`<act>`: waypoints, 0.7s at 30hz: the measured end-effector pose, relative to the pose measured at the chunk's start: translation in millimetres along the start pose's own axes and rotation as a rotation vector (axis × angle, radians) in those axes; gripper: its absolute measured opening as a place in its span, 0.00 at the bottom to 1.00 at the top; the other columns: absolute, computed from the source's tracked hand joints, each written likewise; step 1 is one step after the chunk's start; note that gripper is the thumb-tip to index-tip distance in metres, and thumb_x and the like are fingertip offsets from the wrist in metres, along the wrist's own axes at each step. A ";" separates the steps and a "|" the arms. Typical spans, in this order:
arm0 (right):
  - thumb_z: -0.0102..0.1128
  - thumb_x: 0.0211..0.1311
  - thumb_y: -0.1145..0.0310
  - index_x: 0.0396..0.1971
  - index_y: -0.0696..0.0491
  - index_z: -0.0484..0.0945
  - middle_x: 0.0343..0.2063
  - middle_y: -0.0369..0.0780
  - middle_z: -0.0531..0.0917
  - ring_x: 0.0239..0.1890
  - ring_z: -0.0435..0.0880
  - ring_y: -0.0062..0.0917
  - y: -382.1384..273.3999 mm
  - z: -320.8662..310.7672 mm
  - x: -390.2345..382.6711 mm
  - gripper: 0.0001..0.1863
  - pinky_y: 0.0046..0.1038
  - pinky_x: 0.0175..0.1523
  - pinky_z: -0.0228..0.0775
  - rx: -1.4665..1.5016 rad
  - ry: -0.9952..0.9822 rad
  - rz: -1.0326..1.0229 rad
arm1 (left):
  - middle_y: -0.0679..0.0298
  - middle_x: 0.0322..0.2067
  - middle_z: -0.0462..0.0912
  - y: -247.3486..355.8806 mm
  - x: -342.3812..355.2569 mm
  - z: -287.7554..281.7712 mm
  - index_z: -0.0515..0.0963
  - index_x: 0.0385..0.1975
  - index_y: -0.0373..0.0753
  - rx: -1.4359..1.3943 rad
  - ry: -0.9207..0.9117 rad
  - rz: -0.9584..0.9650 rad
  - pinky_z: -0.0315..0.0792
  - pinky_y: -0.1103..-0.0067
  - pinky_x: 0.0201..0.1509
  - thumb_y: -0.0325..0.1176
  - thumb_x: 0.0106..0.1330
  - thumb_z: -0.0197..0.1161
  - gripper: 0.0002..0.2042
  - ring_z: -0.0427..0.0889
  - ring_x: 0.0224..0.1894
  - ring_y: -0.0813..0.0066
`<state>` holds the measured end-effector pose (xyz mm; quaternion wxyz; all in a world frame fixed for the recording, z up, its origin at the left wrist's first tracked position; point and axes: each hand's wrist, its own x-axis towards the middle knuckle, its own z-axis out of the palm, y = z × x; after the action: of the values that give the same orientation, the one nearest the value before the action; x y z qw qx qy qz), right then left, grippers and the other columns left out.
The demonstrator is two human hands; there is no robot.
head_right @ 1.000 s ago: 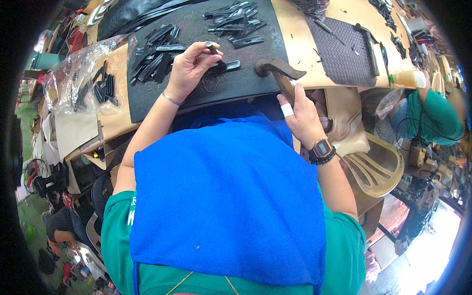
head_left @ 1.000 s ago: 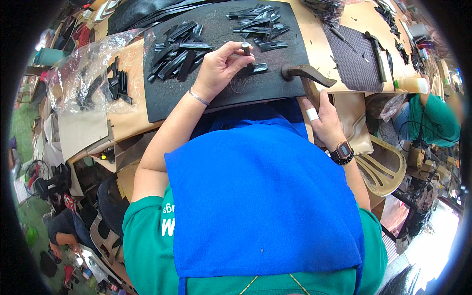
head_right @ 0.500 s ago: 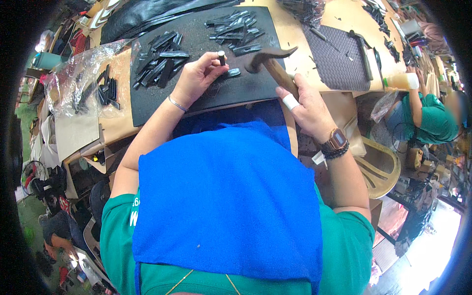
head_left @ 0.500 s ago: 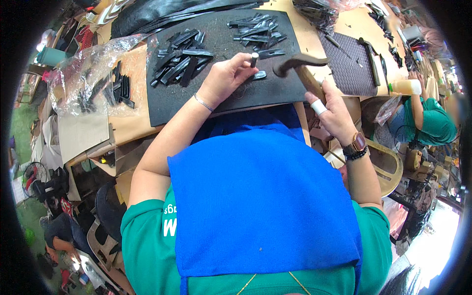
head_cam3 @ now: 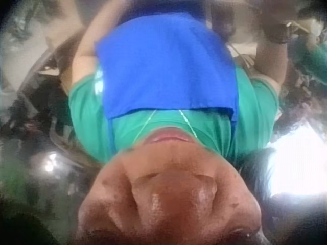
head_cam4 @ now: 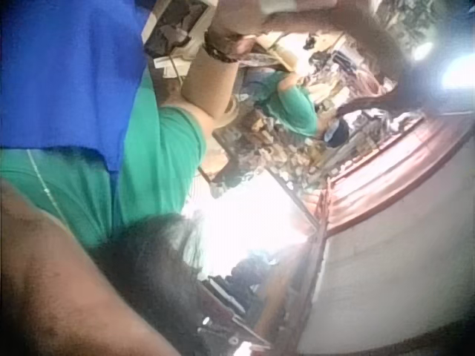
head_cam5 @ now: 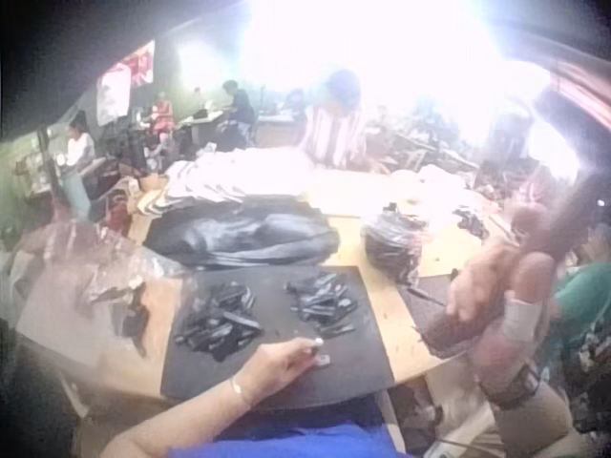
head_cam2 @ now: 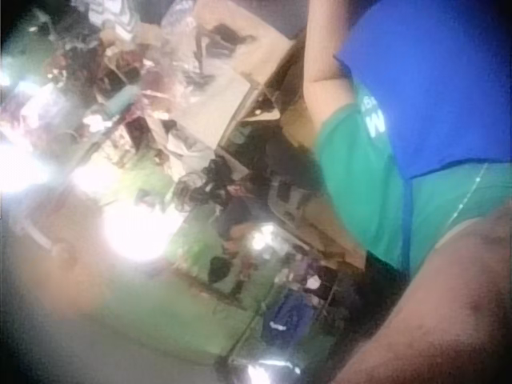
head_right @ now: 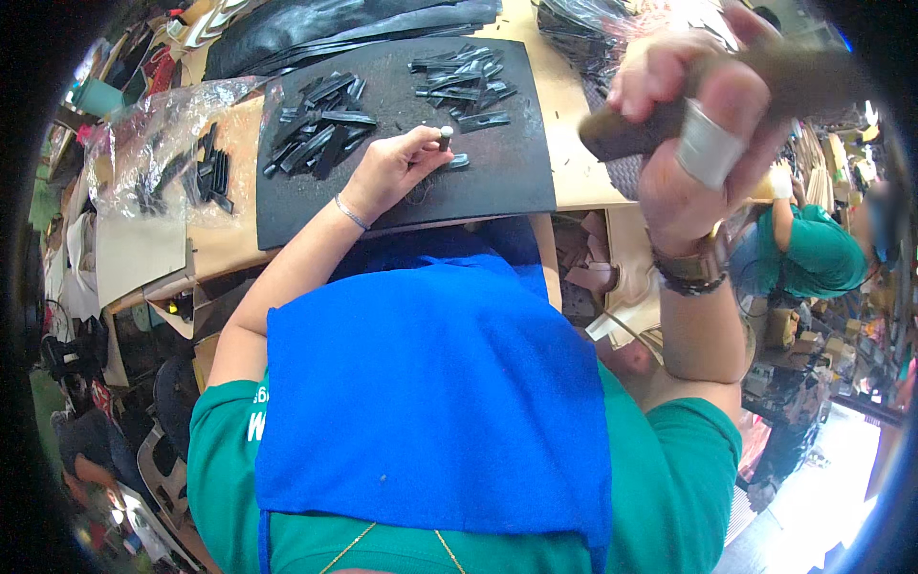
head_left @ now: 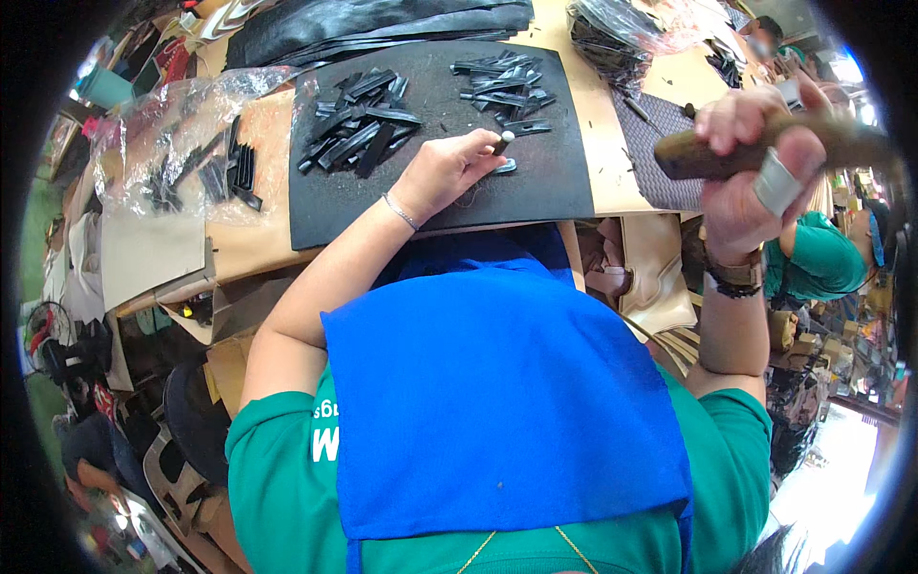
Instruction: The person uses a hammer and a curved blade to cut small strips of black material on a workbench. They repeatedly pick up pieces, position them, and strike them with the hammer to separate them into smaller segments.
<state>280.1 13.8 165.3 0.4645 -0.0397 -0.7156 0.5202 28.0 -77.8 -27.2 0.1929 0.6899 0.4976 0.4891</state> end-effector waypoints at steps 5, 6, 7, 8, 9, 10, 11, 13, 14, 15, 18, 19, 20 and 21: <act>0.59 0.67 0.59 0.46 0.57 0.71 0.26 0.46 0.79 0.25 0.77 0.44 29.4 29.7 -42.2 0.18 0.33 0.34 0.71 -0.963 -0.392 0.385 | 0.57 0.33 0.87 2.3 1.4 -1.7 0.76 0.47 0.38 0.068 -0.019 0.009 0.80 0.79 0.38 0.30 0.63 0.68 0.14 0.88 0.36 0.72; 0.60 0.67 0.62 0.47 0.58 0.70 0.27 0.47 0.79 0.25 0.77 0.46 26.4 29.1 -37.7 0.17 0.32 0.34 0.71 -0.921 -0.336 0.363 | 0.57 0.33 0.87 1.7 0.8 -1.9 0.76 0.48 0.38 0.084 -0.015 0.008 0.80 0.78 0.38 0.30 0.63 0.68 0.14 0.88 0.36 0.72; 0.61 0.67 0.64 0.47 0.58 0.70 0.27 0.48 0.79 0.25 0.76 0.48 22.3 29.1 -32.6 0.17 0.32 0.35 0.71 -0.879 -0.280 0.342 | 0.57 0.33 0.87 2.0 0.2 -1.2 0.76 0.47 0.39 0.099 -0.009 0.040 0.80 0.78 0.38 0.31 0.63 0.68 0.14 0.88 0.36 0.71; 0.60 0.68 0.65 0.48 0.58 0.70 0.32 0.46 0.82 0.25 0.78 0.47 13.6 37.2 -30.9 0.16 0.31 0.36 0.73 -0.829 -0.147 0.270 | 0.57 0.33 0.87 2.9 -0.7 -0.6 0.76 0.47 0.39 0.066 -0.012 0.025 0.80 0.78 0.38 0.31 0.64 0.68 0.14 0.88 0.36 0.71; 0.60 0.68 0.65 0.48 0.57 0.71 0.34 0.46 0.82 0.27 0.79 0.45 20.5 39.6 -39.8 0.15 0.29 0.37 0.73 -0.560 0.016 0.292 | 0.57 0.33 0.87 3.2 1.8 -1.7 0.76 0.48 0.39 0.033 -0.015 0.010 0.80 0.78 0.38 0.31 0.64 0.68 0.14 0.88 0.36 0.70; 0.61 0.66 0.66 0.47 0.57 0.72 0.35 0.47 0.80 0.30 0.78 0.45 30.8 40.3 -46.5 0.15 0.32 0.40 0.71 -0.442 0.083 0.217 | 0.57 0.33 0.87 3.7 1.9 -1.1 0.77 0.48 0.39 0.000 -0.018 -0.005 0.80 0.78 0.38 0.31 0.64 0.68 0.14 0.88 0.36 0.70; 0.62 0.65 0.66 0.46 0.57 0.73 0.36 0.48 0.79 0.34 0.77 0.45 38.6 39.9 -50.0 0.14 0.34 0.42 0.70 -0.643 -0.014 0.176 | 0.57 0.33 0.87 3.7 4.3 -4.0 0.76 0.46 0.39 -0.012 -0.047 -0.041 0.80 0.77 0.38 0.32 0.64 0.68 0.13 0.88 0.36 0.71; 0.64 0.62 0.68 0.43 0.57 0.74 0.38 0.50 0.76 0.41 0.75 0.44 37.1 33.8 -50.5 0.14 0.39 0.48 0.68 -0.876 -0.299 0.492 | 0.57 0.33 0.87 3.1 4.0 -4.7 0.76 0.45 0.38 0.065 -0.039 -0.018 0.80 0.77 0.38 0.32 0.65 0.68 0.12 0.88 0.36 0.72; 0.64 0.61 0.68 0.43 0.57 0.73 0.39 0.51 0.76 0.42 0.75 0.46 34.4 33.6 -49.2 0.14 0.42 0.48 0.67 -0.772 -0.309 0.672 | 0.57 0.33 0.86 3.6 1.7 -2.9 0.76 0.44 0.38 0.095 -0.037 -0.010 0.80 0.78 0.38 0.32 0.65 0.68 0.12 0.88 0.36 0.73; 0.64 0.61 0.68 0.43 0.58 0.73 0.38 0.51 0.75 0.42 0.74 0.46 36.8 33.3 -54.3 0.15 0.42 0.48 0.67 -0.824 -0.267 0.636 | 0.58 0.33 0.86 3.8 0.7 -2.3 0.75 0.42 0.37 0.060 -0.028 -0.052 0.80 0.78 0.38 0.32 0.65 0.67 0.11 0.88 0.36 0.73; 0.60 0.65 0.67 0.45 0.59 0.68 0.32 0.54 0.77 0.41 0.77 0.52 56.8 33.1 -83.9 0.15 0.45 0.46 0.68 -0.988 -0.203 0.316 | 0.62 0.33 0.85 3.5 2.1 -2.5 0.74 0.41 0.36 -0.066 -0.002 -0.193 0.79 0.79 0.40 0.32 0.68 0.65 0.09 0.86 0.35 0.76; 0.59 0.66 0.67 0.45 0.59 0.67 0.31 0.56 0.77 0.39 0.77 0.55 62.5 33.2 -97.0 0.15 0.47 0.44 0.69 -0.967 -0.268 0.508 | 0.63 0.33 0.85 4.1 4.5 -4.8 0.74 0.41 0.36 -0.118 0.002 -0.252 0.78 0.80 0.41 0.32 0.69 0.64 0.08 0.85 0.36 0.76; 0.58 0.67 0.66 0.45 0.59 0.66 0.29 0.57 0.78 0.37 0.78 0.58 66.7 36.0 -105.4 0.15 0.49 0.42 0.70 -0.932 -0.331 0.692 | 0.64 0.34 0.85 2.8 7.1 -8.5 0.74 0.41 0.36 -0.160 0.006 -0.313 0.78 0.80 0.42 0.31 0.69 0.62 0.08 0.84 0.36 0.77; 0.57 0.67 0.66 0.45 0.59 0.65 0.29 0.60 0.78 0.36 0.78 0.61 69.2 37.2 -111.0 0.15 0.51 0.39 0.70 -0.886 -0.286 0.722 | 0.64 0.37 0.83 -7.9 7.7 -4.0 0.72 0.44 0.37 -0.482 0.109 -0.257 0.75 0.81 0.45 0.30 0.72 0.58 0.07 0.81 0.38 0.79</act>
<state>287.1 -40.9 41.1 0.0959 -0.4005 -0.8616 0.2968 20.9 -68.6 -27.6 0.3849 0.5280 0.4601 0.6011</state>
